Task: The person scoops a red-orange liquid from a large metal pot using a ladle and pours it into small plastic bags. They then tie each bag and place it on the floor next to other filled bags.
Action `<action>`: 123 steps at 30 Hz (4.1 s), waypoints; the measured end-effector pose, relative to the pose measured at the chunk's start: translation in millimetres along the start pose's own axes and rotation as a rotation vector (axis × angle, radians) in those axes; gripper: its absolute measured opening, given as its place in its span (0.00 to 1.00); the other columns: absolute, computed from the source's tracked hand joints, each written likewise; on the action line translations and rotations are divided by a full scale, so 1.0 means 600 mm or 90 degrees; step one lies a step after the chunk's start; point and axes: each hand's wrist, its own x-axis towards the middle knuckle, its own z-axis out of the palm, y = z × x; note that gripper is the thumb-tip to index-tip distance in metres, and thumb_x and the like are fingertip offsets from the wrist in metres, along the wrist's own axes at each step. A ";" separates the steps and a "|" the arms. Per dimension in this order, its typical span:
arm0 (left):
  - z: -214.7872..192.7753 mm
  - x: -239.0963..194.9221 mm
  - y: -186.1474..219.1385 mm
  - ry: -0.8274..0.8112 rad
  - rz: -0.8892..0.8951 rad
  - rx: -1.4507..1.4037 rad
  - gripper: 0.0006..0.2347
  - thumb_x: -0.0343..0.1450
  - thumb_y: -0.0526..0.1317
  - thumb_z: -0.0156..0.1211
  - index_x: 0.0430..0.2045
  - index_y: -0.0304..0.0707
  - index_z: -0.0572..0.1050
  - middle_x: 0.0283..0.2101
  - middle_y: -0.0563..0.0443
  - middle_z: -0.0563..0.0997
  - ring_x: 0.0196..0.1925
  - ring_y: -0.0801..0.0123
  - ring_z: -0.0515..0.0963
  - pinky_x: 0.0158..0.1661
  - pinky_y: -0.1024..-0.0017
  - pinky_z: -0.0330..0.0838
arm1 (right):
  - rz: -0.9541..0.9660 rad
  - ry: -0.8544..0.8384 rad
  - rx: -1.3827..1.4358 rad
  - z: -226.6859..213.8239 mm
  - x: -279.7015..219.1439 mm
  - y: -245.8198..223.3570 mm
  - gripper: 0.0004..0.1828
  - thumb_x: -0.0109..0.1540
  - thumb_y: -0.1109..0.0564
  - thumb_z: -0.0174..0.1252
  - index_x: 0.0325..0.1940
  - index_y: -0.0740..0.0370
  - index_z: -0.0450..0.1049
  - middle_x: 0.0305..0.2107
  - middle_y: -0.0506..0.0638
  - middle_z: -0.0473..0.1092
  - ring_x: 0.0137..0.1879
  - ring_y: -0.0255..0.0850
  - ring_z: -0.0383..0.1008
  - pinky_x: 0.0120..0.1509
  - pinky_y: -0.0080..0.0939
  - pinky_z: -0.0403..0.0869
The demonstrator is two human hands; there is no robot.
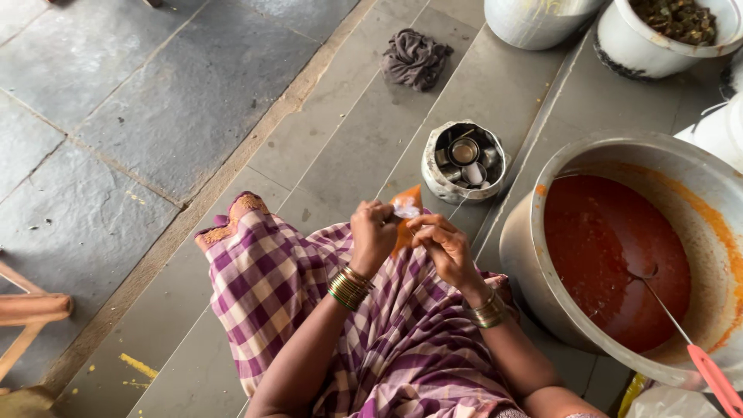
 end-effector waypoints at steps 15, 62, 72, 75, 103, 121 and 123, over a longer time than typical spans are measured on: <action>-0.036 -0.057 0.037 -0.266 -0.070 -0.035 0.07 0.58 0.26 0.59 0.17 0.36 0.84 0.25 0.47 0.84 0.30 0.63 0.80 0.34 0.65 0.75 | 0.649 0.099 0.713 -0.060 -0.045 0.128 0.15 0.62 0.72 0.40 0.28 0.63 0.69 0.18 0.46 0.62 0.14 0.29 0.47 0.15 0.30 0.51; -0.075 -0.086 -0.041 -0.330 0.143 -0.116 0.03 0.62 0.29 0.65 0.17 0.37 0.79 0.22 0.48 0.78 0.28 0.64 0.77 0.38 0.65 0.73 | 0.510 -0.006 0.313 -0.097 0.027 0.109 0.11 0.66 0.65 0.43 0.33 0.59 0.69 0.25 0.44 0.66 0.27 0.30 0.60 0.27 0.28 0.59; -0.105 -0.005 -0.098 0.145 0.050 0.053 0.03 0.55 0.32 0.68 0.15 0.34 0.78 0.22 0.41 0.78 0.27 0.51 0.78 0.32 0.60 0.73 | 0.107 -0.080 -0.289 0.017 0.068 -0.009 0.23 0.61 0.76 0.50 0.54 0.61 0.79 0.55 0.58 0.76 0.49 0.45 0.79 0.48 0.36 0.78; -0.124 0.001 -0.087 0.128 -0.075 0.045 0.02 0.59 0.32 0.66 0.20 0.34 0.81 0.24 0.42 0.77 0.29 0.54 0.77 0.32 0.62 0.71 | 0.101 -0.138 -0.265 0.019 0.056 -0.076 0.24 0.59 0.75 0.53 0.54 0.58 0.80 0.56 0.57 0.74 0.56 0.44 0.79 0.53 0.35 0.81; -0.035 -0.010 0.045 -0.029 0.067 -0.027 0.05 0.62 0.30 0.71 0.20 0.32 0.78 0.24 0.48 0.71 0.30 0.59 0.68 0.33 0.62 0.65 | 0.157 -0.236 -0.497 -0.132 -0.031 -0.197 0.33 0.50 0.50 0.75 0.59 0.56 0.79 0.69 0.69 0.58 0.69 0.57 0.64 0.71 0.56 0.67; -0.035 -0.018 0.027 -0.046 0.074 -0.028 0.06 0.63 0.31 0.72 0.20 0.31 0.77 0.23 0.48 0.71 0.30 0.60 0.67 0.33 0.63 0.64 | 0.349 -0.143 -0.629 -0.107 -0.160 -0.232 0.57 0.48 0.46 0.76 0.74 0.68 0.57 0.64 0.70 0.62 0.65 0.59 0.68 0.66 0.57 0.68; -0.035 -0.018 0.034 -0.065 0.082 -0.027 0.07 0.63 0.31 0.72 0.18 0.31 0.76 0.23 0.47 0.71 0.30 0.59 0.68 0.33 0.62 0.64 | 0.347 -0.092 -0.607 -0.116 -0.167 -0.247 0.47 0.55 0.48 0.75 0.72 0.65 0.61 0.58 0.63 0.70 0.60 0.52 0.75 0.60 0.51 0.75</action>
